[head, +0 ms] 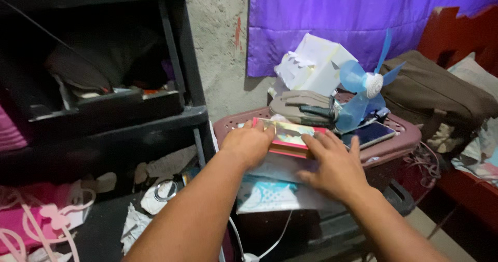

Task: The person opens a drawer and sorts through various items, including a book, a pink hanger, a pink pouch, and a patterned cloth. They place the book and hanger on a nearby surface, then open the pouch to remove and reinsert small items before folding the cloth.

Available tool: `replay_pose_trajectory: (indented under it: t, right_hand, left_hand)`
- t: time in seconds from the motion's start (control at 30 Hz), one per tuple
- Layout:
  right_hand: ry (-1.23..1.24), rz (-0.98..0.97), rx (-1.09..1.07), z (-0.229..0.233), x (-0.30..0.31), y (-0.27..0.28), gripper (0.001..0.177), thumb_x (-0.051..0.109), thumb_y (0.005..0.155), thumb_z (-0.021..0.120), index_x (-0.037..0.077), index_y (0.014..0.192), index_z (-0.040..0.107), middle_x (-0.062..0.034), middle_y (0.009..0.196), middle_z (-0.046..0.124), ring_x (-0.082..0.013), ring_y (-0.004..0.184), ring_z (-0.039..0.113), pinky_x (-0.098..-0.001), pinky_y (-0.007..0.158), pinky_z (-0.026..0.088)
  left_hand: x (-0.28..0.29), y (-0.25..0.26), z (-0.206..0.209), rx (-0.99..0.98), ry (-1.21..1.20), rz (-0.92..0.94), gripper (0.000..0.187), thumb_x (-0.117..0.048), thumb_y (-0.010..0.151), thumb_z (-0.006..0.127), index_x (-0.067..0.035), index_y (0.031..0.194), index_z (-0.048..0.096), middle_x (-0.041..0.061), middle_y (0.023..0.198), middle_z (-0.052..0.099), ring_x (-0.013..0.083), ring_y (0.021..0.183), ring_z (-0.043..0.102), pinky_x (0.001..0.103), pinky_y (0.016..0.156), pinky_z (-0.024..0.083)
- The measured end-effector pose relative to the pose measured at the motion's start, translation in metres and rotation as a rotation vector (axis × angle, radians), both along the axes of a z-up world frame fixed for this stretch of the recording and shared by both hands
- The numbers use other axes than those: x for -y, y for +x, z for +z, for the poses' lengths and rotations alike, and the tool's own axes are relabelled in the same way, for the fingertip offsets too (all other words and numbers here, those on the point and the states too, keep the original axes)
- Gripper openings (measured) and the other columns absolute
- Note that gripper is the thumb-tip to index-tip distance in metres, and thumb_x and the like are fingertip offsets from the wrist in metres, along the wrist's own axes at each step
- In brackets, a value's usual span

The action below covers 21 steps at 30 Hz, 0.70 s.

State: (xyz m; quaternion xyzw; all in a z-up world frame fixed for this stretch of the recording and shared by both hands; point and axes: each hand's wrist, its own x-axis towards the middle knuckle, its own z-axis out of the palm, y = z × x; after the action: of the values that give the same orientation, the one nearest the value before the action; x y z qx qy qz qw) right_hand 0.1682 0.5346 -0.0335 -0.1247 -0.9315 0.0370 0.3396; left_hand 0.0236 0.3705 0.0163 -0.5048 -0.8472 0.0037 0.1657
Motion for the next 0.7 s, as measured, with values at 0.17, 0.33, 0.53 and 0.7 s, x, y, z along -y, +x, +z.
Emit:
replay_pose_trajectory:
  t: [0.17,0.33,0.53,0.7]
  right_hand:
    - [0.120,-0.083,0.047,-0.016,-0.008,-0.014,0.030,0.021,0.085,0.063,0.016,0.115,0.066,-0.0067,0.114,0.071,-0.0272,0.116,0.063,-0.0610,0.103,0.039]
    - [0.212,-0.105,-0.010,-0.023,-0.021,-0.041,0.019,0.018,0.090,0.057,0.011,0.105,0.065,-0.0102,0.104,0.071,-0.0302,0.107,0.067,-0.0540,0.079,0.050]
    - [0.225,-0.315,0.165,-0.019,-0.020,-0.071,0.017,0.025,0.088,0.062,0.014,0.100,0.067,-0.0076,0.103,0.071,-0.0299,0.101,0.068,-0.0564,0.080,0.050]
    - [0.293,-0.310,0.093,-0.024,-0.009,-0.086,0.022,0.028,0.084,0.066,0.014,0.101,0.068,-0.0071,0.103,0.068,-0.0294,0.097,0.066,-0.0589,0.076,0.047]
  left_hand:
    - [0.004,0.003,0.000,0.141,-0.107,0.079,0.046,-0.009,0.093,0.054,-0.016,0.139,0.052,0.014,0.139,0.055,0.0353,0.131,0.054,0.051,0.099,0.051]
    - [0.010,0.012,0.006,0.183,-0.061,0.092,0.078,-0.004,0.078,0.066,-0.017,0.150,0.038,0.022,0.144,0.044,0.0400,0.129,0.052,0.051,0.101,0.047]
    - [0.013,0.016,0.015,0.255,-0.102,0.184,0.091,-0.001,0.073,0.070,-0.016,0.154,0.031,0.023,0.147,0.039,0.0416,0.133,0.047,0.052,0.103,0.045]
    - [0.017,0.016,0.013,0.278,-0.075,0.186,0.086,-0.002,0.074,0.068,-0.013,0.153,0.034,0.024,0.147,0.041,0.0413,0.132,0.049,0.050,0.104,0.046]
